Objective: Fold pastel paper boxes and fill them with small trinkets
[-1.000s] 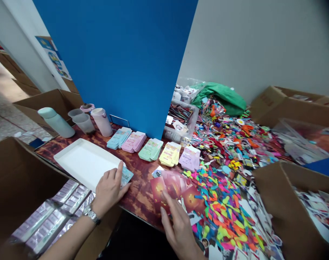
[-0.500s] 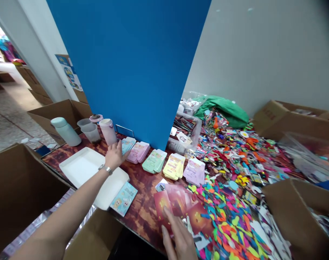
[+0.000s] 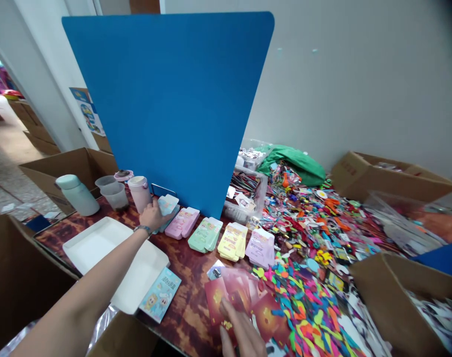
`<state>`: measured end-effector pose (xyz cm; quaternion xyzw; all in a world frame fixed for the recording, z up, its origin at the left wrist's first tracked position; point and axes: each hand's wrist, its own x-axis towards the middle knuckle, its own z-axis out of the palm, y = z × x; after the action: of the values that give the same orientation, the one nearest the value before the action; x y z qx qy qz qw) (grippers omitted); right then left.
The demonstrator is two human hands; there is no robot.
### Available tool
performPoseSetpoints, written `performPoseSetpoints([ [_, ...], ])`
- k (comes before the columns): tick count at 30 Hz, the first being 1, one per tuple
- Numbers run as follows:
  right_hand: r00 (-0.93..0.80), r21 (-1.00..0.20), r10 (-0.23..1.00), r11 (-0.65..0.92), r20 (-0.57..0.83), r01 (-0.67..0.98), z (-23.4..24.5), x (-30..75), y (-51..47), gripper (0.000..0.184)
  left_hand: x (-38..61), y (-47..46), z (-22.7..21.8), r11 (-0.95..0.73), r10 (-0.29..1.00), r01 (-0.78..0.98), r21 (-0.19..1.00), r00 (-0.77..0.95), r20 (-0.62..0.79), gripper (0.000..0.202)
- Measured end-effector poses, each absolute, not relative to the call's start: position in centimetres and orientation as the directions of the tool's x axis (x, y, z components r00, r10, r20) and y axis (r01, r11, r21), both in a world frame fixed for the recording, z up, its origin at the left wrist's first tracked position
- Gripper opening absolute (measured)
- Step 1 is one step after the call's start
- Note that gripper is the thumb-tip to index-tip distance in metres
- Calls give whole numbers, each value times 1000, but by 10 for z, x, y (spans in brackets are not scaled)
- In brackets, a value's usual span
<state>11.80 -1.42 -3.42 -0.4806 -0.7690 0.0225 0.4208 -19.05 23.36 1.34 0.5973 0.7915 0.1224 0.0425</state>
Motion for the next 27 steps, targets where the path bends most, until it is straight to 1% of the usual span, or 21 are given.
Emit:
performPoseSetpoints([
  [1,-219,-427,750,563,624,708,-25,118,-9,61,-182,222,19,219,960,943,252,-254,119,102],
  [2,-250,-412,738,586,627,698,-14,118,-2,58,-170,209,23,167,966,952,257,-210,151,107],
  [4,-287,-367,711,614,642,698,8,113,14,53,-141,175,28,24,974,964,263,-82,211,104],
  [5,-278,-339,702,603,656,722,18,110,24,53,-125,156,29,-64,968,962,264,-5,253,103],
  [7,-230,-265,681,540,695,799,31,105,41,50,-95,118,28,-335,869,902,274,184,458,96],
  [8,-212,-242,672,515,710,822,35,104,48,47,-83,102,28,-418,817,865,279,223,532,91],
  [9,-191,-244,673,496,715,833,36,104,53,45,-72,89,26,-468,785,835,290,242,570,86],
  [10,-170,-273,687,487,707,830,36,105,55,42,-64,78,24,-487,767,821,297,240,595,83],
  [11,-148,-332,717,482,681,811,35,107,56,40,-57,71,22,-498,759,814,301,241,605,82],
  [13,-98,-520,810,458,578,720,34,113,51,32,-49,64,16,-510,751,810,290,255,608,82],
  [14,-92,-631,862,433,498,644,35,117,48,27,-46,63,13,-524,743,806,276,274,610,81],
  [16,-156,-819,937,350,314,454,37,125,42,18,-42,61,8,-563,726,785,259,319,609,73],
  [17,-191,-876,948,309,253,372,39,128,40,16,-40,60,6,-579,727,769,272,335,600,67],
  [18,-201,-901,952,287,231,325,40,130,37,15,-38,58,6,-584,739,752,304,338,583,61],
  [19,-172,-899,953,294,249,325,41,132,35,17,-36,56,7,-575,762,739,353,325,560,57],
  [20,-111,-870,945,325,306,370,41,133,32,20,-34,54,8,-551,791,729,407,301,532,56],
  [22,-1,-746,881,402,474,531,39,134,25,26,-31,50,14,-494,843,713,498,253,474,64],
  [24,-16,-624,822,444,570,643,37,134,18,26,-29,46,20,-487,859,690,536,267,437,73],
  [25,-48,-599,816,462,576,654,36,134,15,25,-29,45,22,-506,852,674,538,296,431,75],
  [26,-79,-608,827,471,557,639,36,134,13,25,-29,44,24,-535,838,655,533,331,434,74],
  [27,-95,-648,846,469,525,600,37,135,11,25,-29,43,25,-566,819,640,519,363,444,70],
])
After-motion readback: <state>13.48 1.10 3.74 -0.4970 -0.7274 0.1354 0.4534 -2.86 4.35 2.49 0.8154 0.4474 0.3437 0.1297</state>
